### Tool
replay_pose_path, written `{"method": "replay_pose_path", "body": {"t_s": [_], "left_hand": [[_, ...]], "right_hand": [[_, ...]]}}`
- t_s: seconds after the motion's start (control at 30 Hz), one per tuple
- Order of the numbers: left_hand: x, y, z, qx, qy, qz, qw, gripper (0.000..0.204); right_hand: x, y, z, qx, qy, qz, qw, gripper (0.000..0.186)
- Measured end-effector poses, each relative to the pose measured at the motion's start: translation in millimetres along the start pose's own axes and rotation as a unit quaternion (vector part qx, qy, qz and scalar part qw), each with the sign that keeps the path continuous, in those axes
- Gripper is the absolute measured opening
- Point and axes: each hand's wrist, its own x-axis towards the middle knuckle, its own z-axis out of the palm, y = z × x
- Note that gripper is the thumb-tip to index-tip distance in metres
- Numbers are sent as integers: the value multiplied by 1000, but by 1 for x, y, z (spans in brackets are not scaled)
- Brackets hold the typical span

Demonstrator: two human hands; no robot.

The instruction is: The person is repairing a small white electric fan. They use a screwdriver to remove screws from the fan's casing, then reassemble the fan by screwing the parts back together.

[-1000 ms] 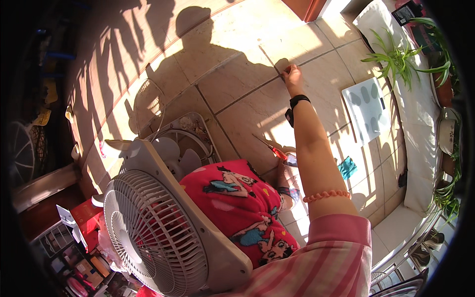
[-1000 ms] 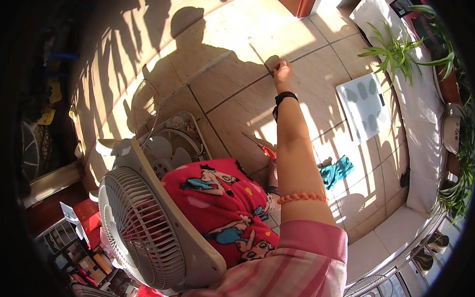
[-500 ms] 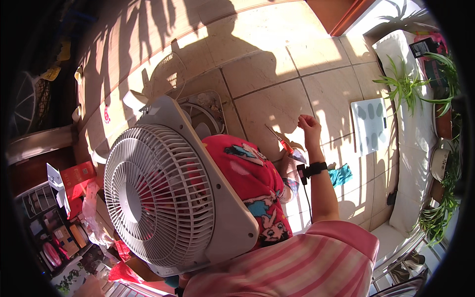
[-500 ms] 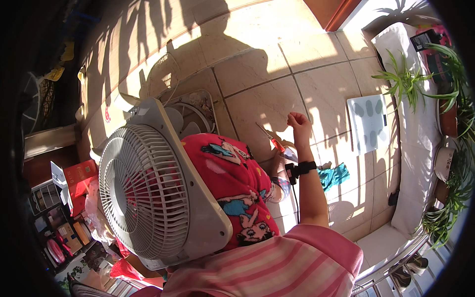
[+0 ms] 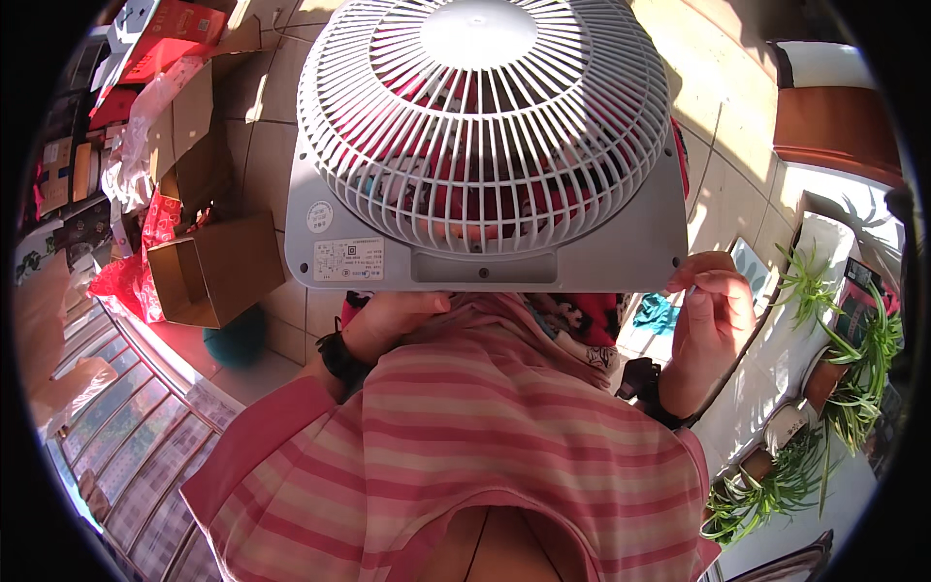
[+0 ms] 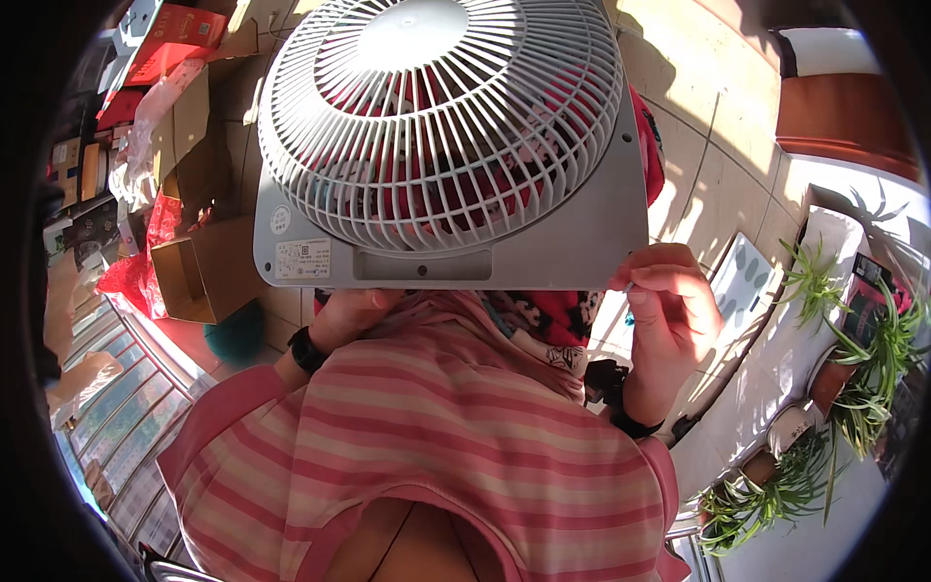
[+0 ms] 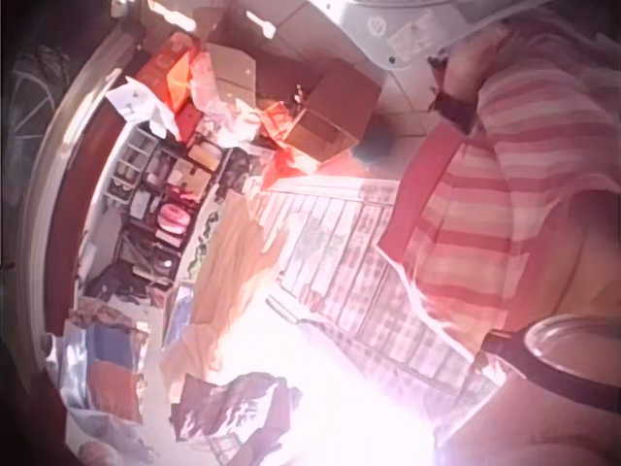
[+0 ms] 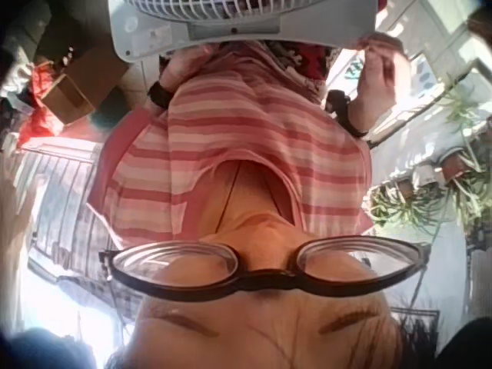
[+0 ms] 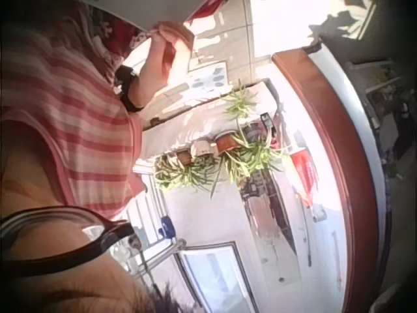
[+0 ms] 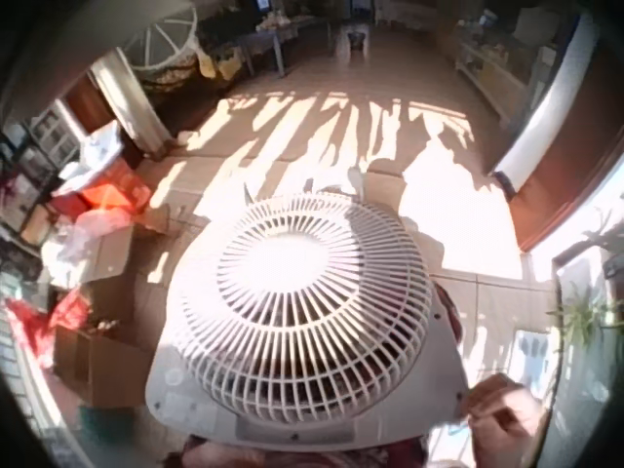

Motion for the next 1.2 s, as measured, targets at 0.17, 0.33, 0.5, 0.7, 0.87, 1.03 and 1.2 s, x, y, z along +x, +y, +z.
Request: {"method": "replay_pose_path", "body": {"t_s": [0.17, 0.33, 0.5, 0.7, 0.87, 1.03, 1.2], "left_hand": [[-1, 8, 17, 69, -5, -1, 998, 66], [-2, 11, 17, 93, -41, -92, 991, 51], [2, 14, 21, 64, -87, -73, 991, 42], [4, 19, 24, 25, -89, -103, 990, 40], [6, 19, 20, 54, -103, -122, 986, 39], [5, 14, 21, 71, -94, -87, 989, 39], [4, 11, 22, 18, -98, -86, 991, 42]], "right_hand": [[-10, -12, 99, -309, -132, -36, 941, 21], [-20, 6, 128, -377, -130, -115, 910, 24], [-22, 18, 129, -436, -117, -174, 875, 29], [-25, 23, 129, -459, -104, -183, 863, 31], [-24, 22, 132, -462, -101, -182, 862, 29], [-25, 17, 138, -477, -105, -167, 856, 26], [-26, 12, 139, -469, -108, -131, 867, 24]]}}
